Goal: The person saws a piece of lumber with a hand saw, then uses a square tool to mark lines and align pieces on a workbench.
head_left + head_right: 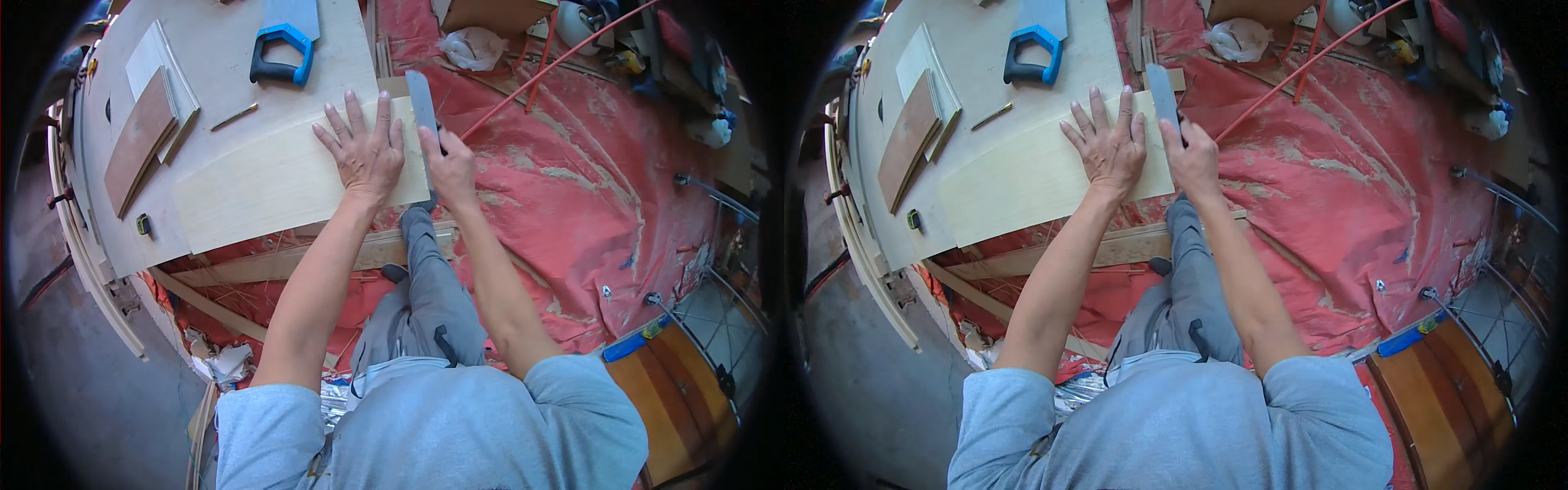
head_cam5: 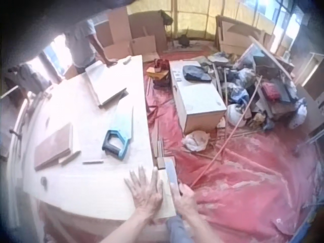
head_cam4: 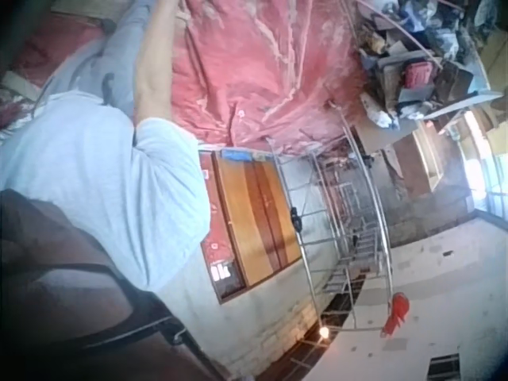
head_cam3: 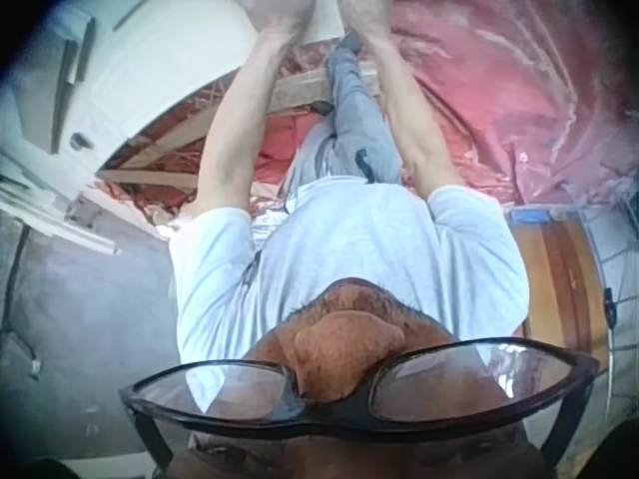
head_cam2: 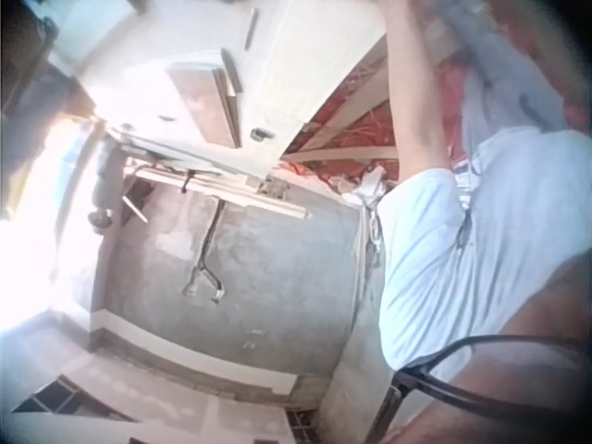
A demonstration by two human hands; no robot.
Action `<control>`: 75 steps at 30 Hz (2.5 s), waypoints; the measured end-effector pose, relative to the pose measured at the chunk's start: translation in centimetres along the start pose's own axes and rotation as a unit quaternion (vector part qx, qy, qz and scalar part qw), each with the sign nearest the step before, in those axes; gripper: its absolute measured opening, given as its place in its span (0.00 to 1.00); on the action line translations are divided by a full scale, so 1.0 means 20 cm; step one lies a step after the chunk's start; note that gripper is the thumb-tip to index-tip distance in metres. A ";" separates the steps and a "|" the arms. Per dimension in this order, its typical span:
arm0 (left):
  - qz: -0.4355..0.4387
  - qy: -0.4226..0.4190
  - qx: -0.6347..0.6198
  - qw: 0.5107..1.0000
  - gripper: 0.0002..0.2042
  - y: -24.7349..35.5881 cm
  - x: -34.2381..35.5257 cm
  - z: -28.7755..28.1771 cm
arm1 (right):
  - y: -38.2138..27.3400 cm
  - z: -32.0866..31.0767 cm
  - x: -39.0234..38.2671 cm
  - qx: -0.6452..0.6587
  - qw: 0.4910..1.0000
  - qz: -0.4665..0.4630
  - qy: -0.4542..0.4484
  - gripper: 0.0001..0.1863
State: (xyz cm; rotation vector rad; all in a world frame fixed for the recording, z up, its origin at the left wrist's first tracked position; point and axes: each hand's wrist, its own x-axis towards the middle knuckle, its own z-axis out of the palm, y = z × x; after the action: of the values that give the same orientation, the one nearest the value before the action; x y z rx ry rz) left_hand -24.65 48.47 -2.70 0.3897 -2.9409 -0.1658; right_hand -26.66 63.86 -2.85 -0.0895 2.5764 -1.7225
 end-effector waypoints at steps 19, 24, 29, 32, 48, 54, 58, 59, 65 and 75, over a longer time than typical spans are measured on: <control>0.365 -0.009 -0.162 0.917 0.27 -0.07 -0.04 -0.06 | -0.03 -0.37 0.02 0.007 0.994 0.102 0.037 0.24; 0.442 0.027 -0.239 0.864 0.18 -0.14 -0.07 0.05 | -0.01 -0.40 -0.21 0.008 0.997 0.080 0.009 0.22; 0.187 0.076 -0.068 0.977 0.28 -0.20 -0.16 0.00 | -0.02 -0.57 -0.57 -0.188 0.966 -0.148 -0.103 0.23; -0.042 0.083 -0.050 0.994 0.35 -0.30 -0.21 -0.01 | -0.04 -0.58 -0.60 -0.239 0.922 -0.266 -0.148 0.24; -0.024 0.037 -0.030 0.999 0.39 -0.36 -0.23 -0.03 | -0.08 -0.12 0.55 -0.160 0.978 -0.133 -0.005 0.21; -0.032 0.042 -0.041 0.998 0.39 -0.33 -0.22 -0.05 | -0.10 -0.02 0.32 -0.139 0.990 0.027 -0.015 0.23; -0.029 0.055 -0.042 0.997 0.39 -0.34 -0.23 -0.04 | -0.22 0.14 0.34 -0.184 0.982 -0.019 0.022 0.26; -0.028 0.051 -0.043 0.997 0.39 -0.35 -0.23 -0.04 | -0.25 0.16 0.36 -0.220 0.975 -0.028 0.027 0.26; -0.034 0.062 -0.057 0.996 0.39 -0.34 -0.22 -0.03 | -0.19 0.10 0.17 -0.267 0.961 -0.065 0.025 0.24; -0.040 0.037 -0.051 0.997 0.40 -0.35 -0.22 -0.03 | -0.08 -0.26 -0.59 -0.150 0.985 0.089 -0.001 0.23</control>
State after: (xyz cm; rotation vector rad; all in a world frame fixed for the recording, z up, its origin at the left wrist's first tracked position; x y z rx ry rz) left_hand -18.59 42.95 -3.71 0.4870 -2.8324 -0.3038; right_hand -15.27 68.82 0.60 0.1262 2.7259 -1.2684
